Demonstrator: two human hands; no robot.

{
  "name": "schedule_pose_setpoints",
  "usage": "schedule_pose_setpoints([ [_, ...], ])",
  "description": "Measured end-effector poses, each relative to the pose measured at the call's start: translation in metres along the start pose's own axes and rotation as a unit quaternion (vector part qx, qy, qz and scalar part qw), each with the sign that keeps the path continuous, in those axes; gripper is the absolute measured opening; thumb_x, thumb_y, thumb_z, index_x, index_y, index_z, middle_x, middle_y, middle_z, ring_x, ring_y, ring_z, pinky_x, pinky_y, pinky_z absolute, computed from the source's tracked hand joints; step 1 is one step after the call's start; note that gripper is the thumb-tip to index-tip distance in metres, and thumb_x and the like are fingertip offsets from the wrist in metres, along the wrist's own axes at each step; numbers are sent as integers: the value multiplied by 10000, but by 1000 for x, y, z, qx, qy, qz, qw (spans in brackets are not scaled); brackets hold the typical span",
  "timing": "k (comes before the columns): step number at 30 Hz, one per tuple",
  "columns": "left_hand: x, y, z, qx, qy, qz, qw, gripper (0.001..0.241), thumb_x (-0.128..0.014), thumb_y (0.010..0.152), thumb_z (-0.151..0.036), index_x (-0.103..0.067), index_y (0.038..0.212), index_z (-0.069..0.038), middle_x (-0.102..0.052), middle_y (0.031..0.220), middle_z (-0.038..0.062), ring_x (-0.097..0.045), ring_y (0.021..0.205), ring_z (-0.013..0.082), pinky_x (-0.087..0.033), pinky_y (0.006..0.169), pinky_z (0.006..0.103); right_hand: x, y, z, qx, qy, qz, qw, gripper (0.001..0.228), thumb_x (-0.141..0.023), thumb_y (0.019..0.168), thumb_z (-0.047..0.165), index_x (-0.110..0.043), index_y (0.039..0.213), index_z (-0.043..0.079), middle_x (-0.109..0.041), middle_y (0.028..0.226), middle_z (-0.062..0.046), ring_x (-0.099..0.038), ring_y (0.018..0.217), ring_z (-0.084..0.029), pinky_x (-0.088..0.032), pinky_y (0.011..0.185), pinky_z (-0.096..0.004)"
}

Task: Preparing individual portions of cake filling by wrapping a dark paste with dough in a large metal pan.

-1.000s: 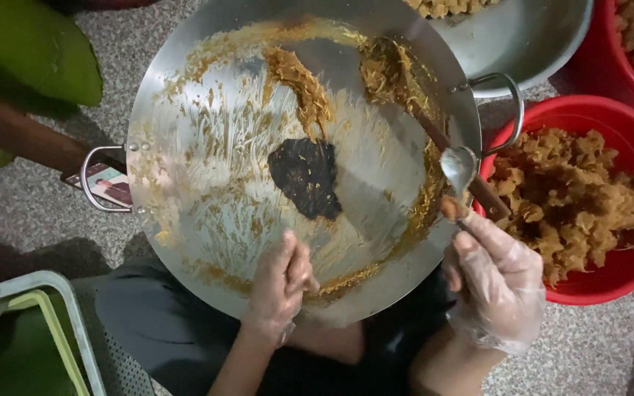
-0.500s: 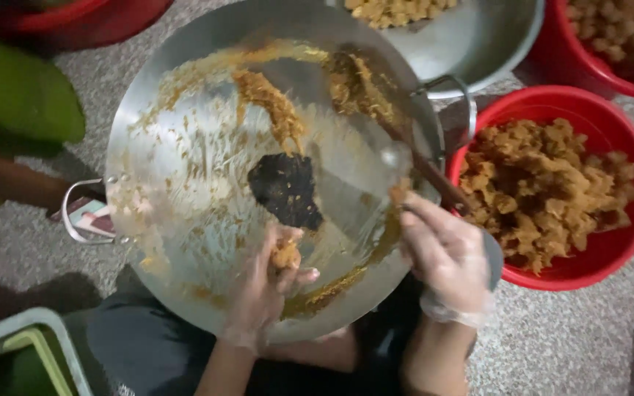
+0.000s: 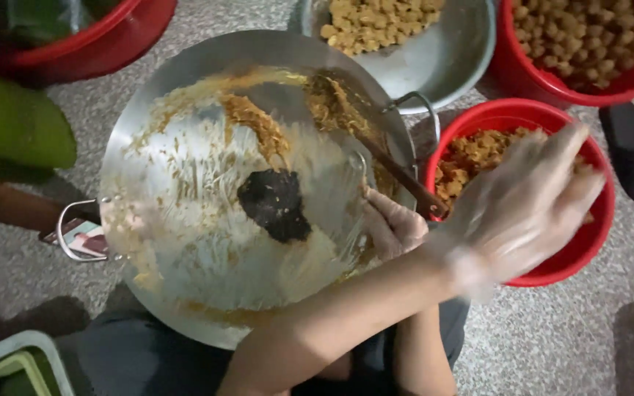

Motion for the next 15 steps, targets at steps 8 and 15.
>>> schedule_pose_setpoints([
  [8,159,-228,128,221,-61,-322,918,420,-492,1004,-174,-569,1395,-41,-635,919,19,-484,629,81,-413,535,215,-85,16,35,306,-436,233,814,566,-586,777,59,-605,1340,1,-722,870,-242,-673,726,-441,-500,639,-491],
  [15,193,-316,175,242,55,-430,868,313,-552,991,-127,-636,1287,-69,-727,1161,71,-738,968,169,-568,838,292,-160,120,-107,333,-612,216,685,128,-559,810,106,-676,759,91,-721,763,-129,-678,676,-395,-544,626,-472],
])
Point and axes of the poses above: each hand's wrist, its own y-axis towards the middle knuckle, its own x-axis out of the back of the hand, z = x × y, the point moved 6 cm from there along y, towards the middle knuckle
